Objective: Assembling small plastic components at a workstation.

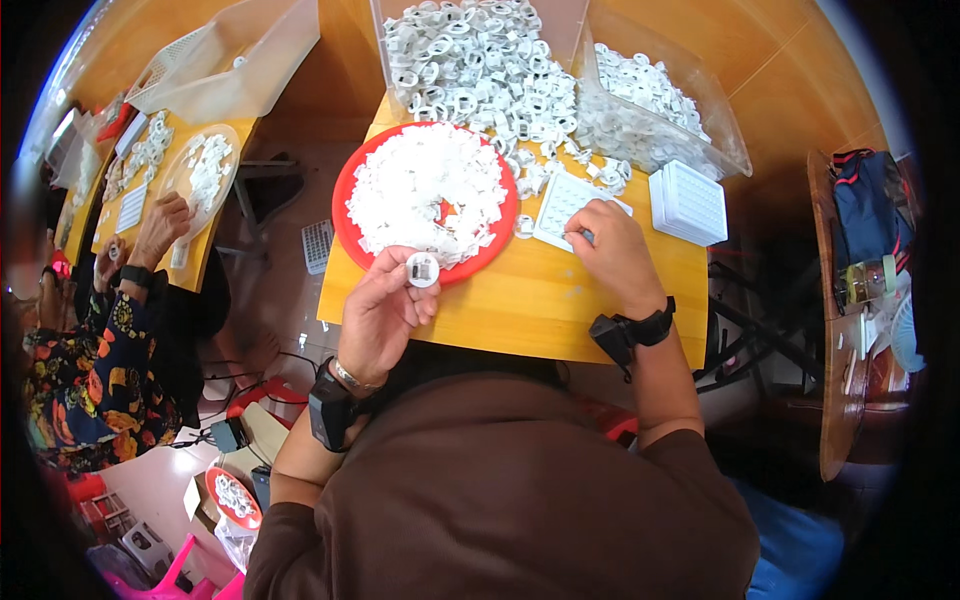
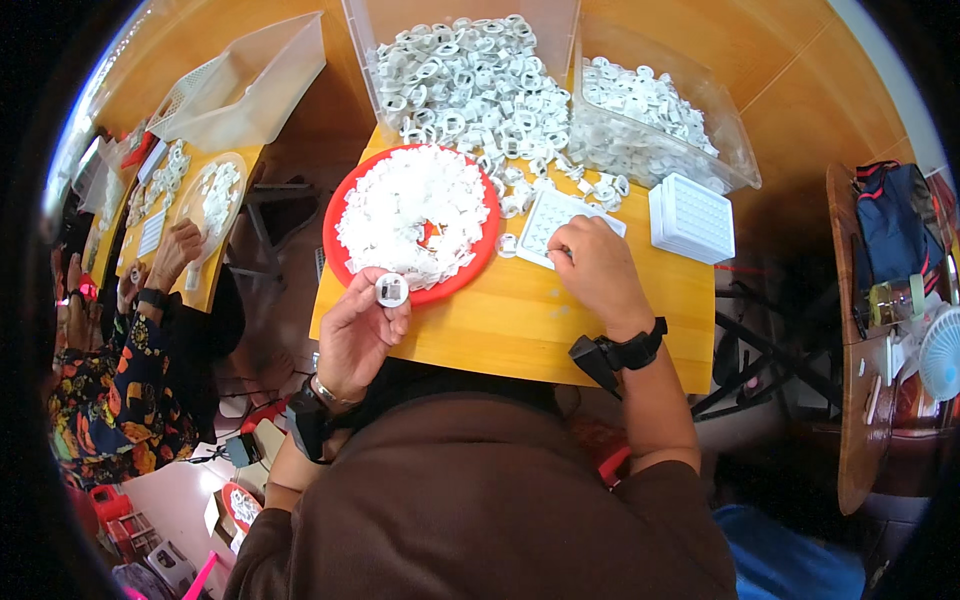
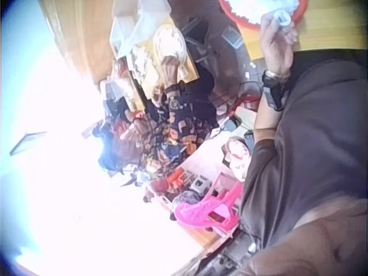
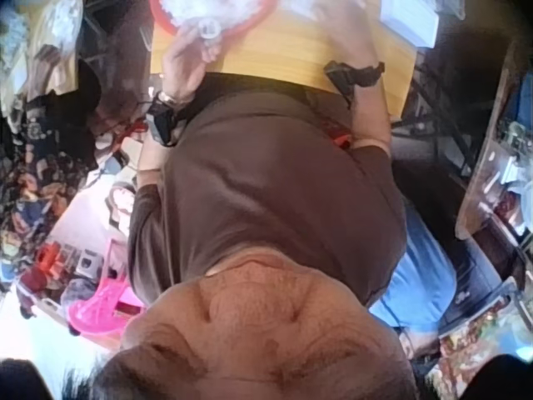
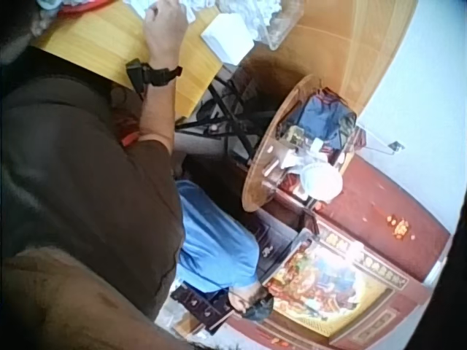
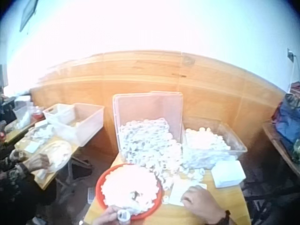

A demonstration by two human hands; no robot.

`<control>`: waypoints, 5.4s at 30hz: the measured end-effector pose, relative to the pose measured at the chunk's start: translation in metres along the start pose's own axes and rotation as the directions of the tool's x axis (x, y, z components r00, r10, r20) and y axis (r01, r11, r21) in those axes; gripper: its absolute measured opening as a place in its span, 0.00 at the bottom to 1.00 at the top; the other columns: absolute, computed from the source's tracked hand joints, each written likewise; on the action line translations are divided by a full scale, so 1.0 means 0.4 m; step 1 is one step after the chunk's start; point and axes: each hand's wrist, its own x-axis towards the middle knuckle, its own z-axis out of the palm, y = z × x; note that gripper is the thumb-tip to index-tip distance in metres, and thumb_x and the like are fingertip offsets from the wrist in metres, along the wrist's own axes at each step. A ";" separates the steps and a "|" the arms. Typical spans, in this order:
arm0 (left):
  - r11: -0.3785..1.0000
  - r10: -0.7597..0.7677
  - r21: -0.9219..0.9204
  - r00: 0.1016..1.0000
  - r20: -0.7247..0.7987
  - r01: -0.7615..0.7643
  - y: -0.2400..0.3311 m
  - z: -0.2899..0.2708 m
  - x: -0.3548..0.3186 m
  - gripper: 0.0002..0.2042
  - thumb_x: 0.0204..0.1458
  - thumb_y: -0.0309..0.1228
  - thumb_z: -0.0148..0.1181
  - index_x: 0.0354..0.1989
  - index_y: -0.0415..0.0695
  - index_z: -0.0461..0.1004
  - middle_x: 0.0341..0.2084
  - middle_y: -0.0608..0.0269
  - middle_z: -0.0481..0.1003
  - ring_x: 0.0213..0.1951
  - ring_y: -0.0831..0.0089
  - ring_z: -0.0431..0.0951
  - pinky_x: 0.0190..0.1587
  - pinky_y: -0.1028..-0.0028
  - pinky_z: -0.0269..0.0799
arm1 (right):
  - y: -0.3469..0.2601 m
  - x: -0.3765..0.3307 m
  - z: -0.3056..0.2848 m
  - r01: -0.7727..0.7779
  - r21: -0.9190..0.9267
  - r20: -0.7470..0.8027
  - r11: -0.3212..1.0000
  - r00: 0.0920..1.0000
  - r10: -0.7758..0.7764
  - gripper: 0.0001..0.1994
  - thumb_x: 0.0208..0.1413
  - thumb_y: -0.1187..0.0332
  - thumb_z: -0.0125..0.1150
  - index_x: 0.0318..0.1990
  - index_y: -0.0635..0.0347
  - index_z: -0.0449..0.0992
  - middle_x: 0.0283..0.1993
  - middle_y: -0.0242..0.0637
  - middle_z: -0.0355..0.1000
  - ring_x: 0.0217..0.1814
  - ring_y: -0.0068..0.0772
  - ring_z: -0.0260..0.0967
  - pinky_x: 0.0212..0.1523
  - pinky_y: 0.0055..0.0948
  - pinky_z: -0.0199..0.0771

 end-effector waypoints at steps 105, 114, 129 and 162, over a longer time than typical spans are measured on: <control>0.978 -0.068 0.194 0.996 -0.055 0.078 -0.045 0.029 -0.016 0.09 0.60 0.36 0.51 0.42 0.44 0.66 0.28 0.60 0.74 0.26 0.75 0.73 0.27 0.79 0.67 | -0.260 -0.039 0.137 -0.290 0.883 0.309 0.368 0.951 0.008 0.05 0.52 0.74 0.62 0.28 0.65 0.72 0.25 0.34 0.74 0.26 0.20 0.72 0.27 0.24 0.70; 0.983 -0.038 0.178 0.998 -0.057 0.048 -0.052 0.025 -0.017 0.08 0.61 0.34 0.50 0.41 0.42 0.66 0.29 0.62 0.74 0.27 0.78 0.73 0.28 0.80 0.67 | -0.274 -0.031 0.115 0.281 0.429 -0.139 0.859 0.960 -0.245 0.03 0.46 0.74 0.61 0.27 0.60 0.72 0.25 0.39 0.69 0.27 0.43 0.70 0.27 0.36 0.70; 0.998 -0.019 -0.063 0.989 0.148 0.029 -0.045 0.027 -0.006 0.12 0.61 0.36 0.49 0.45 0.40 0.65 0.31 0.54 0.74 0.28 0.70 0.74 0.29 0.76 0.69 | -0.282 -0.035 0.081 0.289 0.575 -0.276 0.766 0.949 -0.151 0.05 0.47 0.77 0.63 0.28 0.62 0.72 0.26 0.38 0.71 0.25 0.34 0.73 0.26 0.29 0.73; 0.976 -0.004 0.219 0.998 0.055 -0.008 -0.034 0.049 -0.021 0.09 0.60 0.33 0.52 0.44 0.41 0.68 0.31 0.62 0.74 0.30 0.77 0.74 0.32 0.79 0.69 | -0.290 -0.039 0.082 0.359 0.278 -0.211 0.891 0.928 -0.308 0.07 0.45 0.76 0.63 0.28 0.58 0.70 0.24 0.34 0.66 0.25 0.34 0.68 0.24 0.31 0.67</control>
